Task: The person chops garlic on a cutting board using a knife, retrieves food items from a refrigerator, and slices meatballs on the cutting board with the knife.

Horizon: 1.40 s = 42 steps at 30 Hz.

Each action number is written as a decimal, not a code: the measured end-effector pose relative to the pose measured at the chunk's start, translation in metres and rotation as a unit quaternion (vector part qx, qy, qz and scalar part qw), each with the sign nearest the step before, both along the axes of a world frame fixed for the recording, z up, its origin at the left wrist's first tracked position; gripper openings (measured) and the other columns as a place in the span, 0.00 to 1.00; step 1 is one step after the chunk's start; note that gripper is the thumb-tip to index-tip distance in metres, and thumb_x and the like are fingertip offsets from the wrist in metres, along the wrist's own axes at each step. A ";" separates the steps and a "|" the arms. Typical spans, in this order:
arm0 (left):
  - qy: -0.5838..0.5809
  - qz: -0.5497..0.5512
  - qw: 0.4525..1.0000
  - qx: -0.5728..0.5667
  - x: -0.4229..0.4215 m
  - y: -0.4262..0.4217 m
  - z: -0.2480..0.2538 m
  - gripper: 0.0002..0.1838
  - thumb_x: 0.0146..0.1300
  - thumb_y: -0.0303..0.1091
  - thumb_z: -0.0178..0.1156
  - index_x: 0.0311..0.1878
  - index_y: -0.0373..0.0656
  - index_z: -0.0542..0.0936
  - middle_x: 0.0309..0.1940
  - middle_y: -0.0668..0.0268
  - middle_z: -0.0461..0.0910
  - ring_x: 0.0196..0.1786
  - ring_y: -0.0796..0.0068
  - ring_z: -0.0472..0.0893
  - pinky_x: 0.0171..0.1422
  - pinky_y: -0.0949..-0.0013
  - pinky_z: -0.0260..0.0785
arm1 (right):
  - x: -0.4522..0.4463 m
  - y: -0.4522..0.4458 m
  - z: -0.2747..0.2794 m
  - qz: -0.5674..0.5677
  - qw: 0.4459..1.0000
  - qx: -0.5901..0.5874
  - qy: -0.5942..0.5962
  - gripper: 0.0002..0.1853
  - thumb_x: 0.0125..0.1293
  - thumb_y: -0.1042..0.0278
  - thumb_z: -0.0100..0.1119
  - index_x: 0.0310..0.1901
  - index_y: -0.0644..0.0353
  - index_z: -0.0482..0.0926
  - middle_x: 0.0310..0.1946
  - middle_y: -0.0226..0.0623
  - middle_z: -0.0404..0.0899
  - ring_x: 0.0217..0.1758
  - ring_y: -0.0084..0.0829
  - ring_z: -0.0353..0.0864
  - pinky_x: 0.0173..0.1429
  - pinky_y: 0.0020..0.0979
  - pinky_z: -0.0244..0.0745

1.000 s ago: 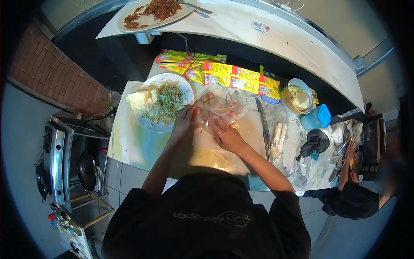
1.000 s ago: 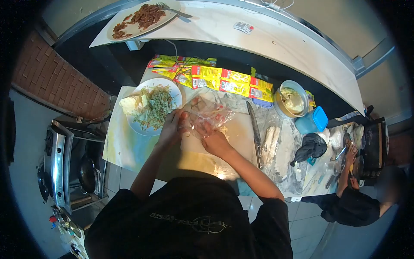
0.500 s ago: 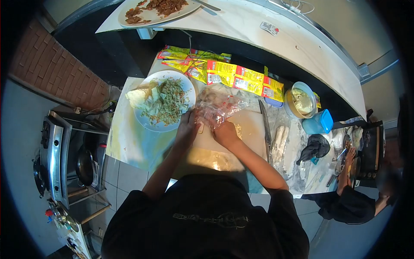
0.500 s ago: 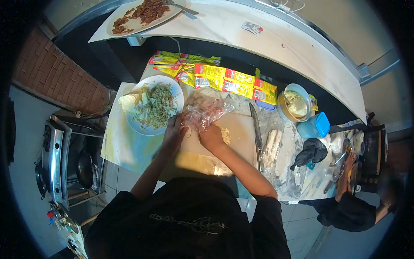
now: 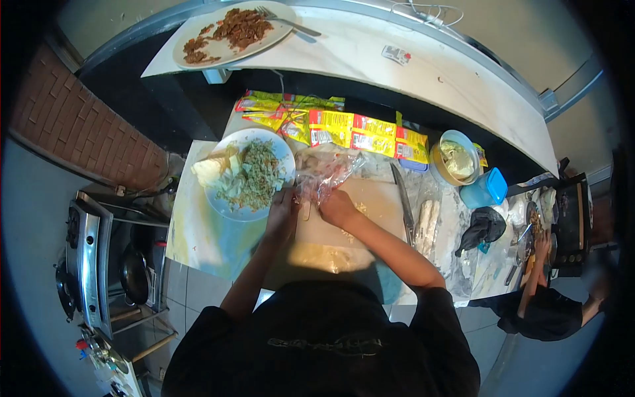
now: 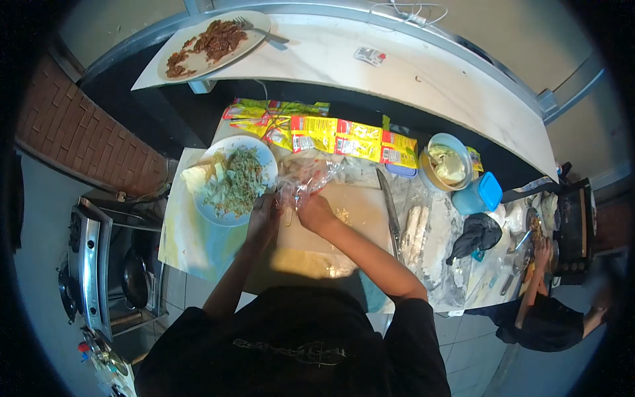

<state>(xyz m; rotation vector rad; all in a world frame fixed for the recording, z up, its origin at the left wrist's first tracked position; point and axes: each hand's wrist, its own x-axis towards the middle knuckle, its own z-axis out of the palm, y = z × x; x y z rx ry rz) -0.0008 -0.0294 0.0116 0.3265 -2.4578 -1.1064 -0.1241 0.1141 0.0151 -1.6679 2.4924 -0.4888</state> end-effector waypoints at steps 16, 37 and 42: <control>0.032 -0.009 0.988 -0.148 -0.005 0.009 -0.018 0.23 0.56 0.30 0.65 0.55 0.34 0.73 0.49 0.49 0.74 0.49 0.47 0.73 0.55 0.52 0.69 | -0.021 0.001 0.006 0.158 0.967 -0.072 -0.188 0.18 0.58 0.73 0.55 0.51 0.51 0.78 0.39 0.45 0.80 0.34 0.42 0.83 0.38 0.41 0.82; 0.009 0.049 0.959 -0.280 -0.011 0.026 -0.019 0.11 0.59 0.31 0.56 0.45 0.41 0.73 0.44 0.57 0.73 0.45 0.57 0.74 0.51 0.56 0.65 | -0.038 0.078 0.091 0.217 0.955 0.052 -0.195 0.23 0.68 0.46 0.61 0.52 0.59 0.75 0.31 0.33 0.80 0.31 0.24 0.80 0.34 0.27 0.75; 0.037 0.038 0.968 -0.245 -0.011 0.021 -0.024 0.12 0.57 0.33 0.59 0.43 0.43 0.73 0.44 0.57 0.73 0.45 0.57 0.75 0.50 0.55 0.65 | -0.036 0.105 0.152 0.176 0.894 0.042 -0.411 0.16 0.71 0.54 0.60 0.47 0.59 0.75 0.32 0.31 0.76 0.34 0.21 0.77 0.36 0.26 0.73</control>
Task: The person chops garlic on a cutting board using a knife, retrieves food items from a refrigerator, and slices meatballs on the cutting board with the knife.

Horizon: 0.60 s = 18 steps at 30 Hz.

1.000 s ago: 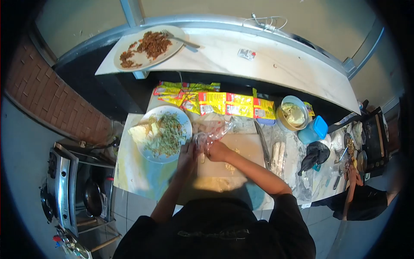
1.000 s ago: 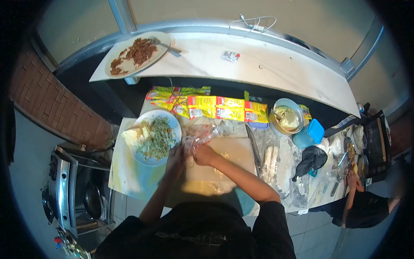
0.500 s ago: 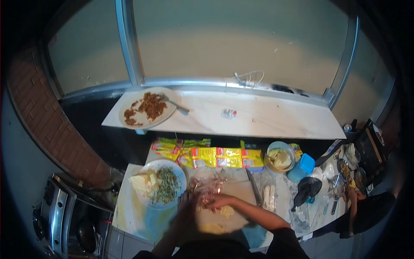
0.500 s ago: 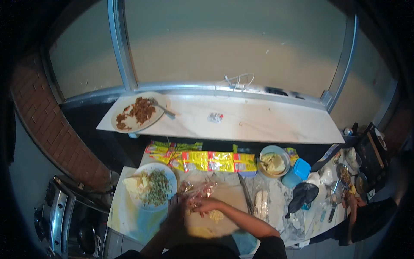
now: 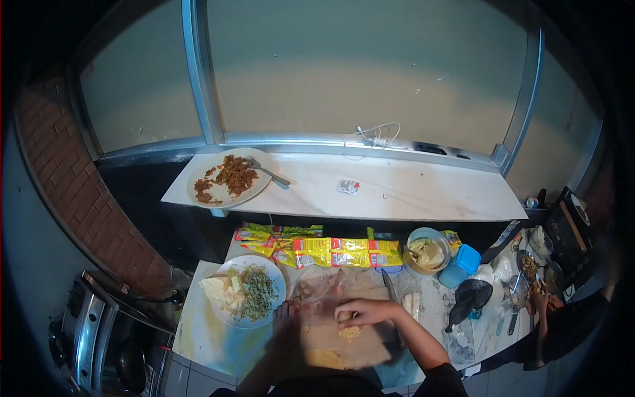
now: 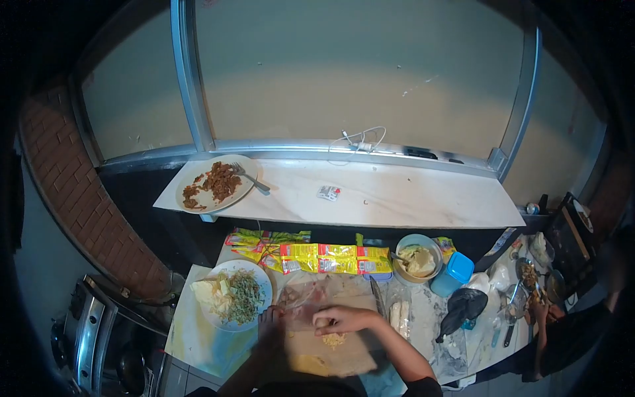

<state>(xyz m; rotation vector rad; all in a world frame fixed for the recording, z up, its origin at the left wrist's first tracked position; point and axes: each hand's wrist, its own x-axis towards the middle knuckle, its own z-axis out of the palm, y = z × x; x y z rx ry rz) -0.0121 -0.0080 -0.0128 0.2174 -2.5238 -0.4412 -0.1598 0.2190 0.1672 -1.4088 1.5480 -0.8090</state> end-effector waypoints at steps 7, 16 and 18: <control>0.040 0.025 0.999 -0.001 -0.006 0.026 0.036 0.22 0.53 0.38 0.67 0.52 0.46 0.76 0.54 0.57 0.74 0.56 0.54 0.74 0.59 0.54 0.67 | 0.005 0.021 -0.001 -0.252 0.952 -0.081 -0.152 0.12 0.71 0.60 0.60 0.46 0.58 0.74 0.29 0.30 0.74 0.30 0.17 0.75 0.32 0.26 0.71; -0.017 0.015 0.880 0.474 -0.028 -0.023 0.040 0.19 0.75 0.46 0.48 0.50 0.39 0.79 0.43 0.56 0.81 0.46 0.65 0.78 0.53 0.64 0.69 | 0.008 0.041 -0.002 -0.355 0.800 -0.236 -0.421 0.11 0.74 0.62 0.55 0.49 0.58 0.70 0.42 0.35 0.73 0.34 0.22 0.72 0.33 0.26 0.72; -0.121 0.073 0.814 0.564 -0.027 -0.034 0.034 0.21 0.77 0.46 0.45 0.48 0.37 0.79 0.39 0.57 0.81 0.44 0.69 0.78 0.52 0.66 0.69 | 0.002 0.036 -0.021 -0.400 0.844 -0.160 -0.321 0.13 0.72 0.60 0.57 0.47 0.60 0.71 0.45 0.36 0.71 0.36 0.26 0.74 0.36 0.30 0.74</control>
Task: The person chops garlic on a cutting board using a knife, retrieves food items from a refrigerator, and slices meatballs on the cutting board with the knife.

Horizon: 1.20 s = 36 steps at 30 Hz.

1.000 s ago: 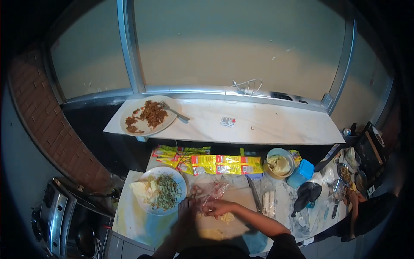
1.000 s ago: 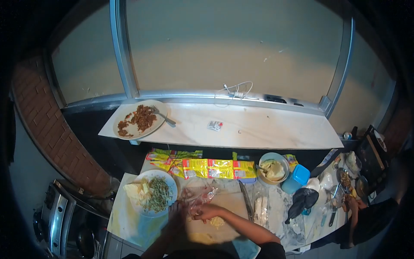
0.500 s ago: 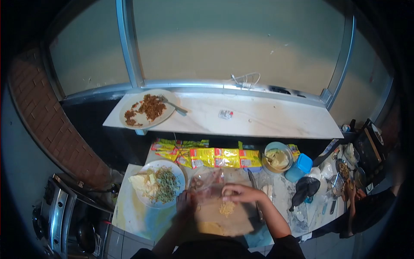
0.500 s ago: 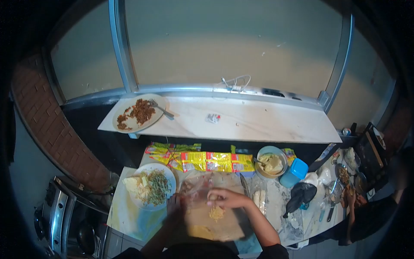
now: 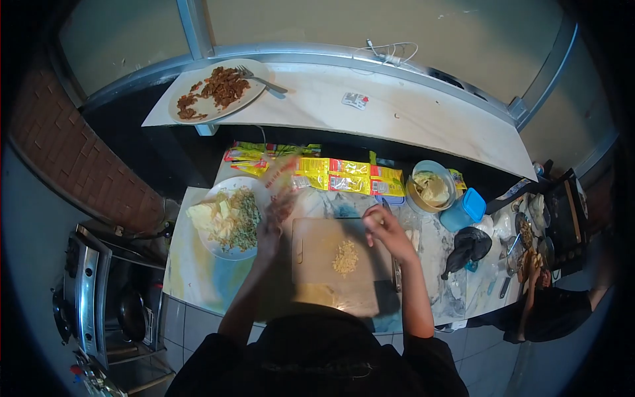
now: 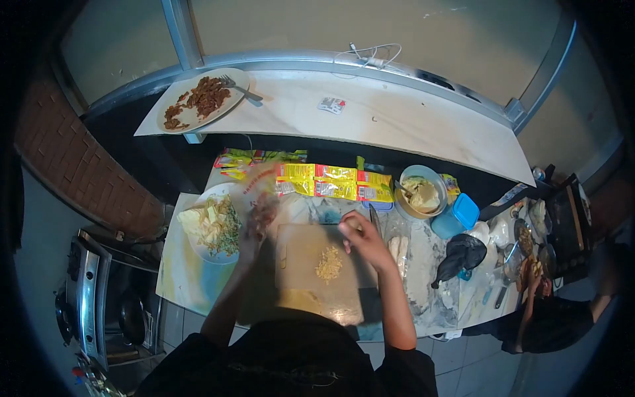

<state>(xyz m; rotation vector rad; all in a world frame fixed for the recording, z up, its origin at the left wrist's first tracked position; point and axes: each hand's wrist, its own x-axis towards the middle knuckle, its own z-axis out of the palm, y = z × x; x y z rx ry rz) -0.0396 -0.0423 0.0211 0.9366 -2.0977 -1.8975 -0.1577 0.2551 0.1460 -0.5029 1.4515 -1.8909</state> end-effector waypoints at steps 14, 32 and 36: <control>0.207 0.004 0.955 0.213 0.045 0.003 0.055 0.32 0.76 0.57 0.42 0.69 0.39 0.68 0.56 0.61 0.77 0.49 0.76 0.78 0.53 0.70 0.71 | 0.044 -0.084 -0.073 0.024 0.737 0.329 0.590 0.28 0.59 0.62 0.68 0.61 0.52 0.72 0.57 0.46 0.70 0.57 0.52 0.72 0.61 0.44 0.69; 0.145 -0.256 0.956 0.013 0.027 0.078 0.076 0.21 0.77 0.42 0.46 0.64 0.39 0.70 0.50 0.63 0.77 0.49 0.77 0.77 0.48 0.71 0.71 | 0.098 0.081 -0.046 -0.242 0.962 0.114 0.060 0.13 0.74 0.58 0.54 0.44 0.58 0.81 0.35 0.26 0.80 0.36 0.17 0.74 0.43 0.21 0.69; 0.114 -0.186 0.976 -0.022 0.034 0.041 0.042 0.21 0.77 0.42 0.46 0.63 0.38 0.70 0.51 0.63 0.77 0.49 0.75 0.77 0.50 0.71 0.70 | 0.091 0.152 -0.056 -0.472 0.875 0.099 0.049 0.15 0.73 0.54 0.56 0.40 0.57 0.82 0.23 0.20 0.73 0.25 0.13 0.66 0.30 0.21 0.62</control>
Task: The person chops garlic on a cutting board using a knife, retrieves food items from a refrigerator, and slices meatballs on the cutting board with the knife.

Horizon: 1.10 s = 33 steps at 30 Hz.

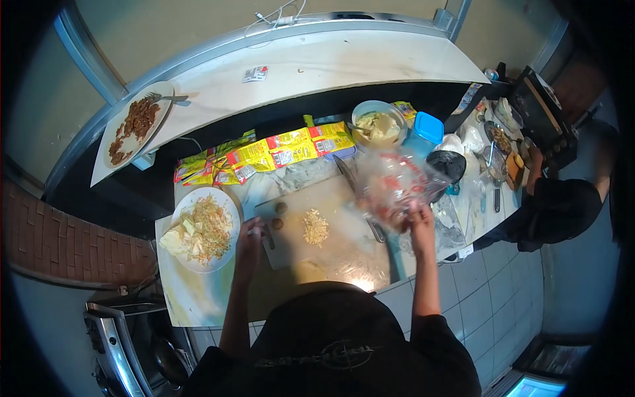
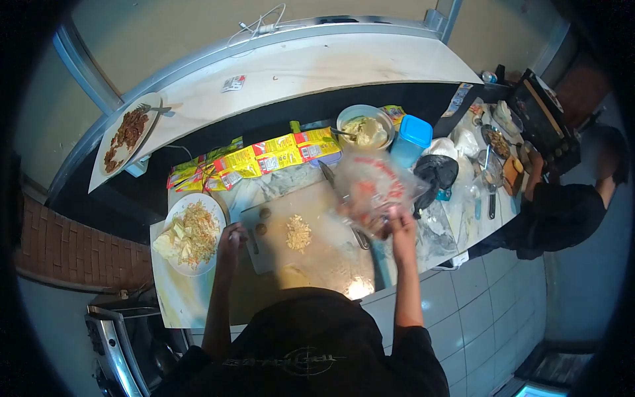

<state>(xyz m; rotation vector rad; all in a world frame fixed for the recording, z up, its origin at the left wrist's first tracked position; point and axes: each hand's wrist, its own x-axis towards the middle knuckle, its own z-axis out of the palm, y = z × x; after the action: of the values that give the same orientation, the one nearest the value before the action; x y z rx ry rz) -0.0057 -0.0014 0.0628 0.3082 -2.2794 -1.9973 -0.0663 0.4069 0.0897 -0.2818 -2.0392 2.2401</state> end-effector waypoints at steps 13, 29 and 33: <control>0.034 0.061 0.995 -0.075 0.059 -0.020 -0.027 0.15 0.69 0.31 0.59 0.57 0.39 0.74 0.46 0.67 0.77 0.40 0.83 0.75 0.42 0.75 0.70 | -0.066 0.129 -0.063 -0.422 0.758 0.482 0.123 0.28 0.67 0.66 0.62 0.66 0.63 0.66 0.56 0.43 0.72 0.59 0.42 0.72 0.66 0.38 0.64; 0.164 -0.020 0.927 -0.337 -0.029 0.008 -0.047 0.29 0.55 0.37 0.70 0.59 0.40 0.73 0.54 0.56 0.73 0.59 0.52 0.73 0.64 0.56 0.66 | 0.016 -0.086 -0.048 0.091 0.819 0.566 0.036 0.21 0.60 0.68 0.65 0.53 0.64 0.72 0.47 0.54 0.75 0.49 0.54 0.78 0.50 0.47 0.77; 0.129 -0.036 0.923 -0.361 -0.041 0.013 -0.042 0.30 0.55 0.39 0.70 0.59 0.41 0.73 0.54 0.57 0.73 0.59 0.51 0.72 0.64 0.55 0.65 | 0.006 -0.090 -0.059 0.069 0.793 0.605 0.019 0.20 0.59 0.69 0.64 0.51 0.65 0.72 0.45 0.54 0.76 0.47 0.54 0.78 0.48 0.47 0.77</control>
<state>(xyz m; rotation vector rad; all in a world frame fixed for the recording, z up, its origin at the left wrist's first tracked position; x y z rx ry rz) -0.0467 0.0118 0.0204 -0.1024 -2.6483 -1.0015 -0.0604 0.3173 0.0304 0.0508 -2.9758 0.5551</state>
